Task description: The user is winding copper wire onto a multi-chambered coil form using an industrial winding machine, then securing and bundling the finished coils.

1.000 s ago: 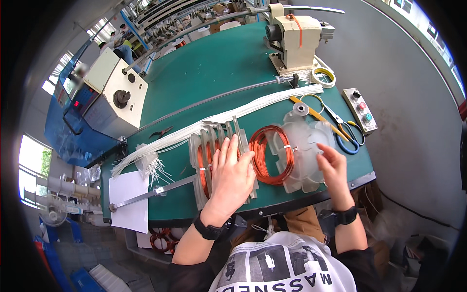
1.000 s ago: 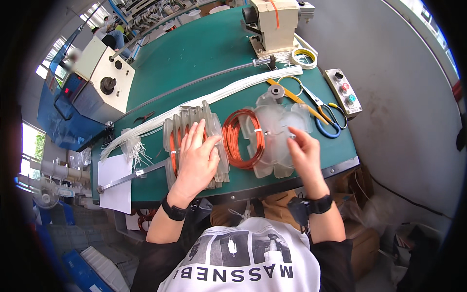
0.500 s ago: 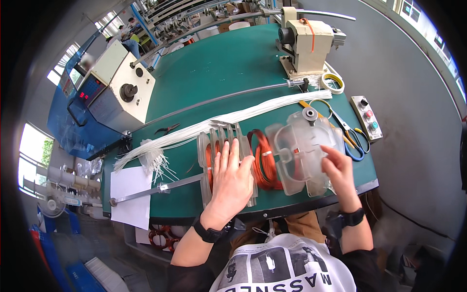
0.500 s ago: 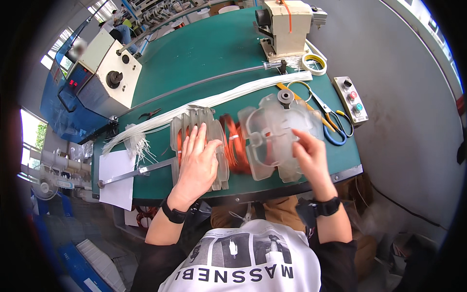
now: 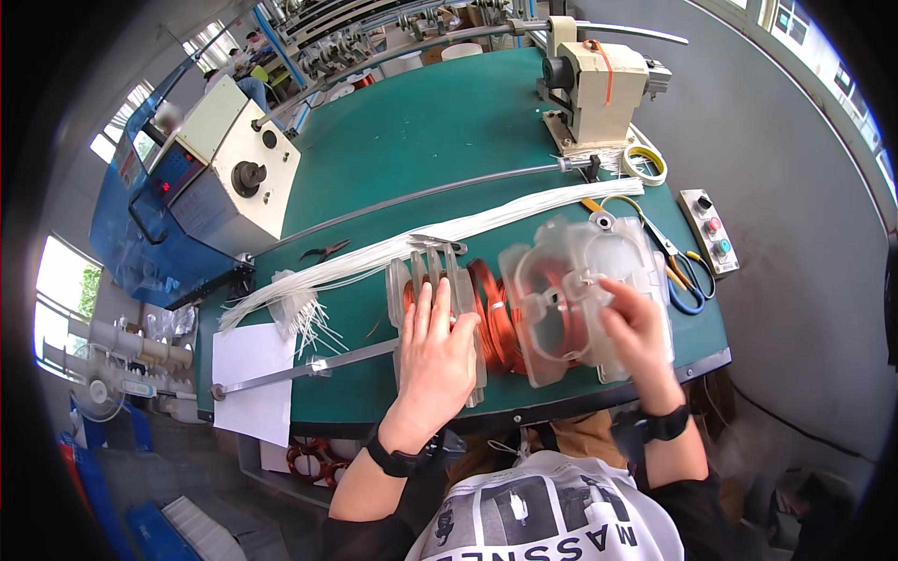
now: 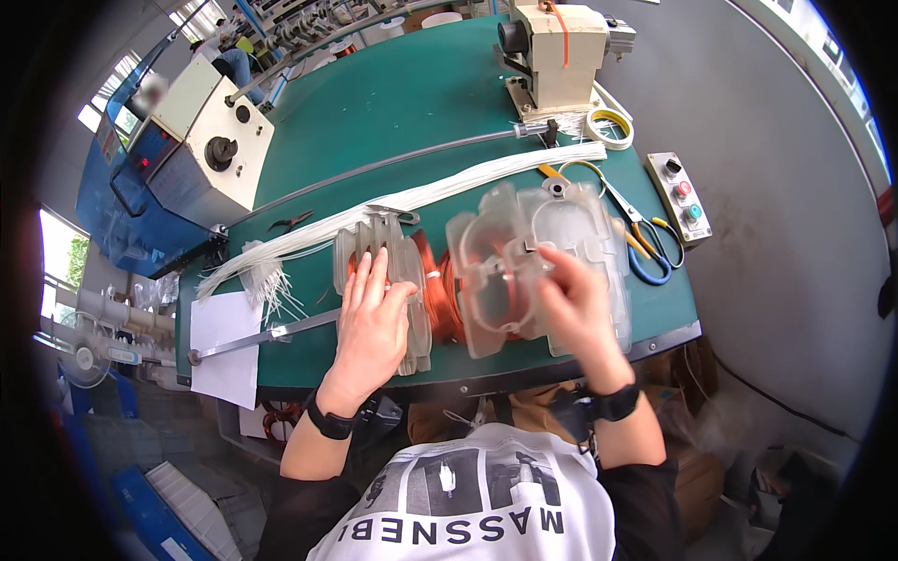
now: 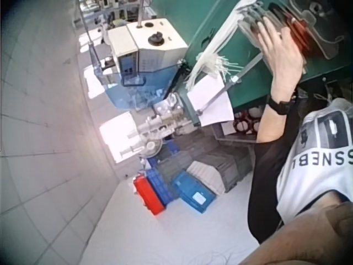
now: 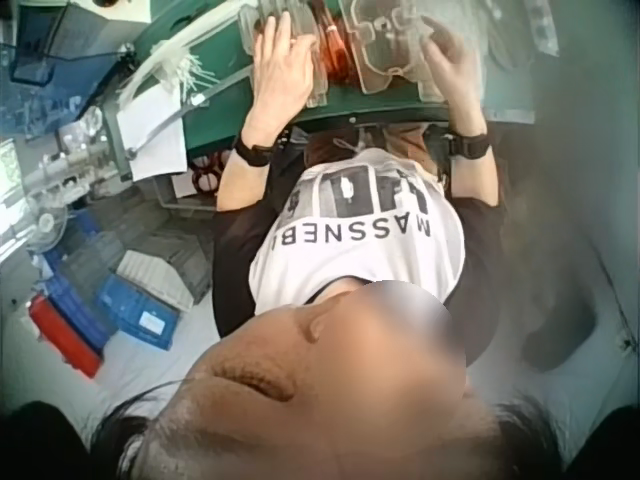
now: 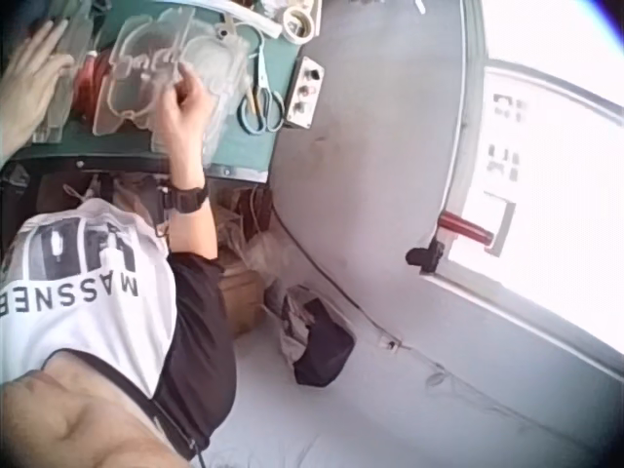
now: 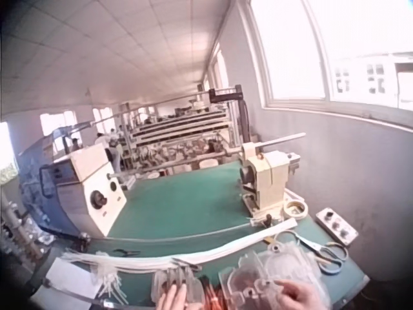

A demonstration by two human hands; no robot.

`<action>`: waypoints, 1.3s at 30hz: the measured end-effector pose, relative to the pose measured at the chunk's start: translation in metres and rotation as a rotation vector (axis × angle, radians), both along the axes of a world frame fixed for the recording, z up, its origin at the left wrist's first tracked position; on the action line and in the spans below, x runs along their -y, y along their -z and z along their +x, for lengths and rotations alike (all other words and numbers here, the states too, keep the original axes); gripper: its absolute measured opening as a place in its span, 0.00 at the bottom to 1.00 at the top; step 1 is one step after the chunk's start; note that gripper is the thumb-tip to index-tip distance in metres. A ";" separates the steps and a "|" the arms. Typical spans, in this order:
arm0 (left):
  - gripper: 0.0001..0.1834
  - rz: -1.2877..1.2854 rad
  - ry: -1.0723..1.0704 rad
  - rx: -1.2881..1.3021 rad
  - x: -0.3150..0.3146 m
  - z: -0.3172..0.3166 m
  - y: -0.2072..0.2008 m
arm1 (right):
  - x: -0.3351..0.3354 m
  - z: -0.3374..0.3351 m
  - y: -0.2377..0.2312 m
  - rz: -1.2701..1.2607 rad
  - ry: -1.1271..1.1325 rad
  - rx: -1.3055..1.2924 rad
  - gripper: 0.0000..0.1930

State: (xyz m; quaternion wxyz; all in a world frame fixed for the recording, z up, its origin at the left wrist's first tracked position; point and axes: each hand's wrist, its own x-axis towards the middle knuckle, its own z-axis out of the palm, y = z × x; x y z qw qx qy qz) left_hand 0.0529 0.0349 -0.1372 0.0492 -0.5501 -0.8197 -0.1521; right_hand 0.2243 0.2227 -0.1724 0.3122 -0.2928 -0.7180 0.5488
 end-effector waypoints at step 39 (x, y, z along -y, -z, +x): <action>0.11 0.178 -0.250 0.491 0.021 -0.016 -0.005 | -0.043 0.025 -0.064 0.661 0.178 0.340 0.19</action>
